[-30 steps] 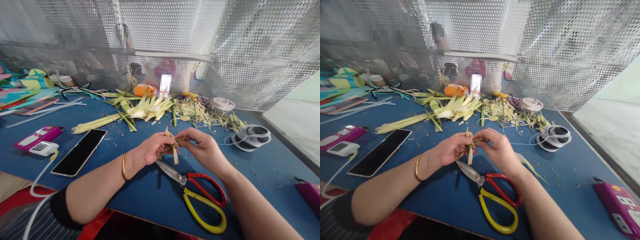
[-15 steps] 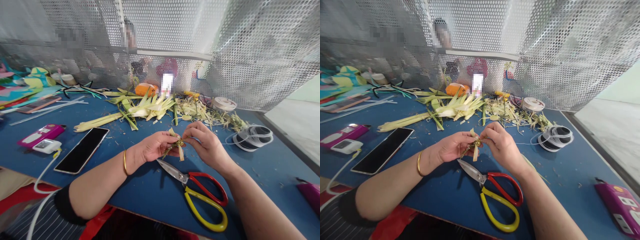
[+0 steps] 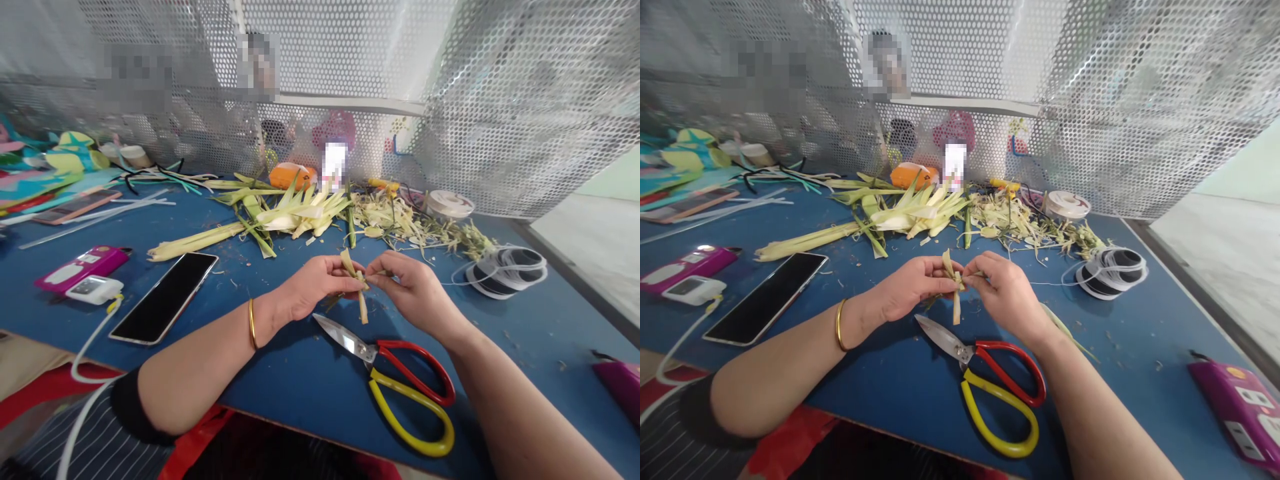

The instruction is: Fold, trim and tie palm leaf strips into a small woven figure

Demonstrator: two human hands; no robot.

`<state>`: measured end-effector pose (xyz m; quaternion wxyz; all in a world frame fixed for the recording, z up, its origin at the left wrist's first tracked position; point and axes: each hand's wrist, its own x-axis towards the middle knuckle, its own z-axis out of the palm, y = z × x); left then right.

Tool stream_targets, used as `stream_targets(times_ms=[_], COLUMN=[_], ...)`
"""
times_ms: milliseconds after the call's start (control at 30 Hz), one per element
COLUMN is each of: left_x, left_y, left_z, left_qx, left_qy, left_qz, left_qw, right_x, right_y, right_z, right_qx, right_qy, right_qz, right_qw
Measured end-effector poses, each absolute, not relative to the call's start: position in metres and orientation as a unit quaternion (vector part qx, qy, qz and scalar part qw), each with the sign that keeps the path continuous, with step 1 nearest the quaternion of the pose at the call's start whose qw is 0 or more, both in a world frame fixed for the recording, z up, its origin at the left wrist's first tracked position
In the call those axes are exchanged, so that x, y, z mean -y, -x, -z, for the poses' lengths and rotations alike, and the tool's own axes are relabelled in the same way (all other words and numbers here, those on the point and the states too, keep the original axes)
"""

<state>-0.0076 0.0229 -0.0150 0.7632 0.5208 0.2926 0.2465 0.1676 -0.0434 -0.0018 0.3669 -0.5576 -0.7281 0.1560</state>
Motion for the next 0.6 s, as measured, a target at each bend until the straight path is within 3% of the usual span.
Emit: stream_targets(times_ms=[367, 600], left_x=[-0.0262, -0.0265], left_y=[0.0104, 0.0105], left_z=[0.0194, 0.0161], left_qx=[-0.325, -0.324], left_qy=[-0.441, -0.510], left_qz=[-0.166, -0.196], left_qw=[0.820, 0.772], right_x=[0.0439, 0.0442], right_y=[-0.1619, -0.1668], right_z=[0.0055, 0.0012], right_qx=[0.765, 0.678], right_qy=[0.530, 0.579], right_qz=[-0.038, -0.207], right_qw=[0.364, 0.402])
